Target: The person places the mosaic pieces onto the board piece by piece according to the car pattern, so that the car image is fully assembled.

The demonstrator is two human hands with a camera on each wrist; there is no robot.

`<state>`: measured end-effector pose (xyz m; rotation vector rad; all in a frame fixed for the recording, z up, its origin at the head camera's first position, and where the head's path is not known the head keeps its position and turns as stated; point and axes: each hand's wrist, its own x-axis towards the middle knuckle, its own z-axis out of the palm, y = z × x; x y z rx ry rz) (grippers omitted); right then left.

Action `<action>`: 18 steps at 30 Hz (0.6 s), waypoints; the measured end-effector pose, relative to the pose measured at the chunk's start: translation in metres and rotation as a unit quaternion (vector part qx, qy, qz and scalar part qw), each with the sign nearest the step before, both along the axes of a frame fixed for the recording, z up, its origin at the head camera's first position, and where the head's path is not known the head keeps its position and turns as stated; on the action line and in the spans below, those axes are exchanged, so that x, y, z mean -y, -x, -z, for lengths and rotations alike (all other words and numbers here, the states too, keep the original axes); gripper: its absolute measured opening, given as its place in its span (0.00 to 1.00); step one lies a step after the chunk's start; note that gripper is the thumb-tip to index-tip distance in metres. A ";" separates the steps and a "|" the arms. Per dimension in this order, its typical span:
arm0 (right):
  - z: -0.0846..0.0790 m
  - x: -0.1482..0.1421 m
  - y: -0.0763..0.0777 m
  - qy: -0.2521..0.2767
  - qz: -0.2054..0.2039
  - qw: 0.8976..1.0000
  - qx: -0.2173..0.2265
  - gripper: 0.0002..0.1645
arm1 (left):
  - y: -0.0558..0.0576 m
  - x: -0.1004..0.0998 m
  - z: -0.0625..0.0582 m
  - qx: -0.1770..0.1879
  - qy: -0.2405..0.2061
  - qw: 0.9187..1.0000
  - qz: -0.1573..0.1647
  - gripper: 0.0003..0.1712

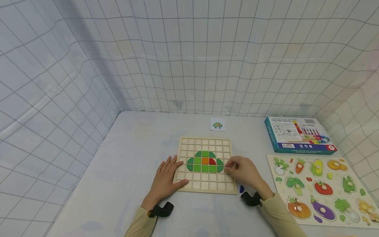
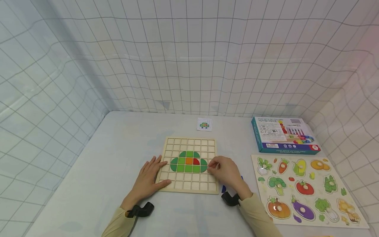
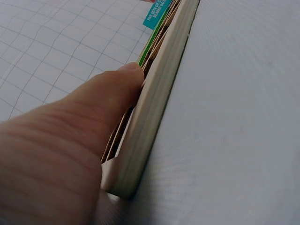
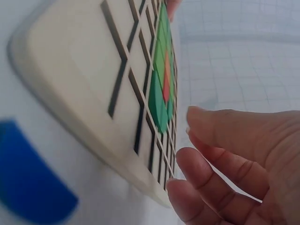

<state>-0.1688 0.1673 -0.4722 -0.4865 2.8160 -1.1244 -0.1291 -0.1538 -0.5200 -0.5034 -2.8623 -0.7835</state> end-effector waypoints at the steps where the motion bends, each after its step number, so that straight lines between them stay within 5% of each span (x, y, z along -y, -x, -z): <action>1: 0.000 -0.004 -0.001 0.000 0.002 1.000 -0.010 0.04 | 0.000 0.000 0.000 -0.001 -0.001 1.000 0.000 0.46; 10: -0.009 -0.048 -0.013 -0.003 0.049 0.996 -0.077 0.04 | -0.001 0.000 -0.002 0.006 -0.002 1.000 0.001 0.45; 18: -0.011 -0.077 -0.020 -0.028 0.086 0.995 -0.045 0.05 | 0.000 0.000 -0.003 0.008 -0.004 1.000 0.003 0.46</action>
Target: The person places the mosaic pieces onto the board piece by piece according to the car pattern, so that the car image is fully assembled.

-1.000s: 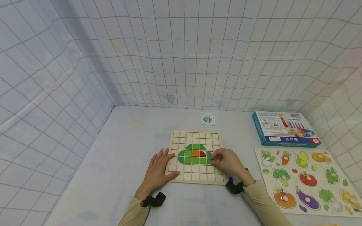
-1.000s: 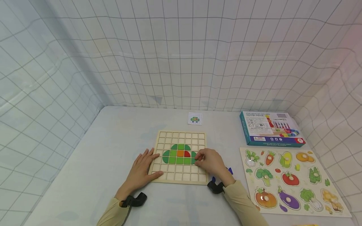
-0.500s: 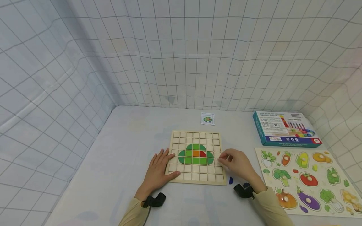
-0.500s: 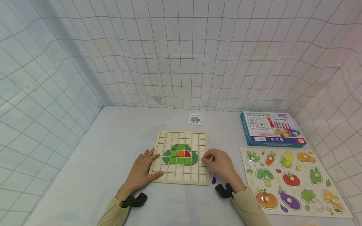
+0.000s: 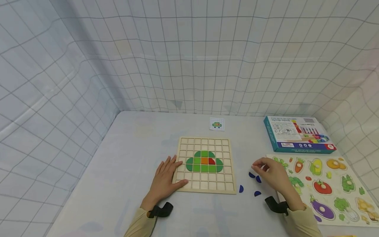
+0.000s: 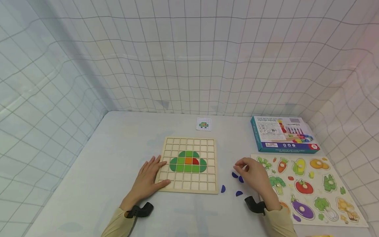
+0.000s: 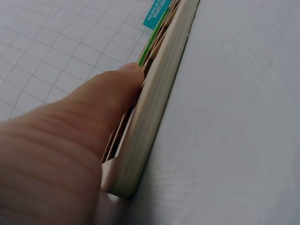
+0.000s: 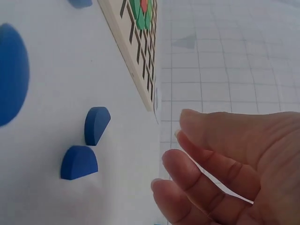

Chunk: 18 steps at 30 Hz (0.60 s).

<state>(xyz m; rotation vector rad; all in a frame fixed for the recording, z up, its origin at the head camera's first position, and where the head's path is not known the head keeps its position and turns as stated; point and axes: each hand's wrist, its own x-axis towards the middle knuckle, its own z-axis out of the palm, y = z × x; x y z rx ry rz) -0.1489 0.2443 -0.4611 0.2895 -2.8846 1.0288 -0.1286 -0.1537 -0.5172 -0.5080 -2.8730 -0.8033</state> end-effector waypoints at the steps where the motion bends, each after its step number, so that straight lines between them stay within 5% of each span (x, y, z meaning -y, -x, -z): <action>1: 0.000 -0.001 0.000 -0.001 -0.001 1.000 0.009 0.06 | 0.000 0.000 0.000 0.000 0.000 1.000 -0.001 0.46; 8: -0.001 0.002 -0.003 -0.037 0.001 0.995 0.089 0.10 | 0.000 0.000 0.000 0.001 0.001 1.000 -0.002 0.46; 18: 0.005 0.007 -0.002 -0.070 -0.009 0.993 0.097 0.03 | 0.000 -0.001 -0.001 0.001 0.004 1.000 -0.004 0.46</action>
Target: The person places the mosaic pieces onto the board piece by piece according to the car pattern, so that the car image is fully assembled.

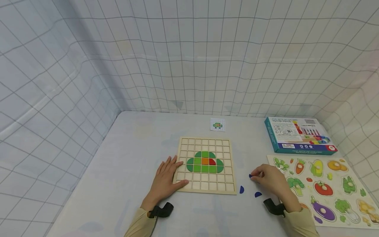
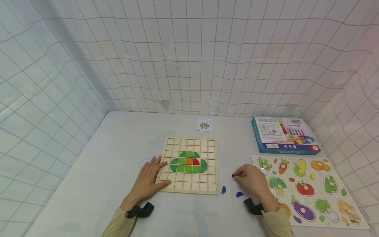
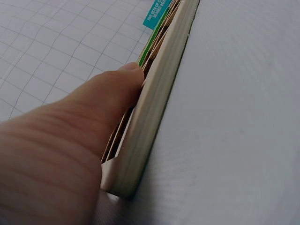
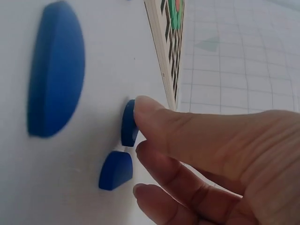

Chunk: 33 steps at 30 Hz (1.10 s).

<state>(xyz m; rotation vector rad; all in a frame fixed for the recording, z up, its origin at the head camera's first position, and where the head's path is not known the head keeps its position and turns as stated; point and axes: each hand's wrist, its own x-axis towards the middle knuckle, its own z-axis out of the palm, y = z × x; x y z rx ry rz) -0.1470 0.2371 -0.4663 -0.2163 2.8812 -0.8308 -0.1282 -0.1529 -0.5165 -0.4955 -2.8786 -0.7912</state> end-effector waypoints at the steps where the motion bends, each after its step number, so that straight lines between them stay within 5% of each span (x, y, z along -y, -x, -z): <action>1: 0.001 0.000 0.000 0.001 -0.003 1.000 0.000 0.03 | 0.000 0.000 0.000 -0.001 0.000 1.000 0.000 0.46; 33: 0.000 0.010 0.001 0.007 -0.044 0.999 0.006 0.07 | 0.000 0.000 -0.002 0.003 -0.011 1.000 0.002 0.45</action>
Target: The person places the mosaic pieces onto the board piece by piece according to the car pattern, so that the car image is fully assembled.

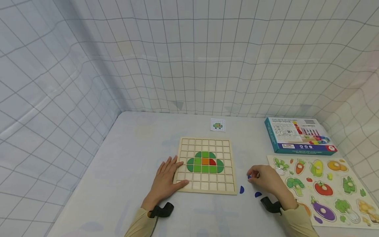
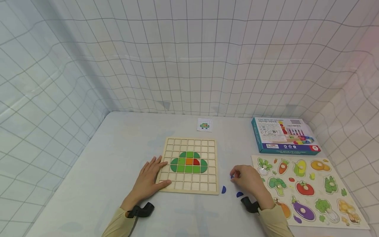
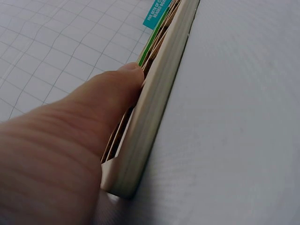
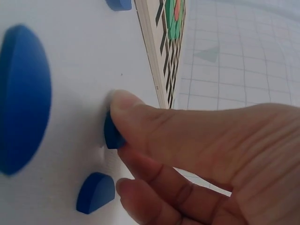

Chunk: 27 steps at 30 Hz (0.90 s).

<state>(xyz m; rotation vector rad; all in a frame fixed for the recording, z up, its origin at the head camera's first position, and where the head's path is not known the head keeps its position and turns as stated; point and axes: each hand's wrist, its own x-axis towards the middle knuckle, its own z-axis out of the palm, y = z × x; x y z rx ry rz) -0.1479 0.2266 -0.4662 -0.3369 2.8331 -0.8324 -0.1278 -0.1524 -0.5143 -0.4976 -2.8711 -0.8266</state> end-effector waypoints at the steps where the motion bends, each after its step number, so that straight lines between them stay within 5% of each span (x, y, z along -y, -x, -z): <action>1: 0.000 0.000 0.000 0.001 0.000 1.000 0.000 0.07 | 0.000 0.000 0.000 0.000 0.001 1.000 0.000 0.45; 13: 0.003 0.000 -0.005 0.034 0.016 0.999 -0.013 0.10 | -0.002 -0.001 -0.004 0.001 -0.005 1.000 0.003 0.44; 27: 0.007 0.026 -0.003 0.083 0.016 0.990 -0.116 0.09 | -0.001 0.000 -0.003 -0.001 -0.003 1.000 0.003 0.44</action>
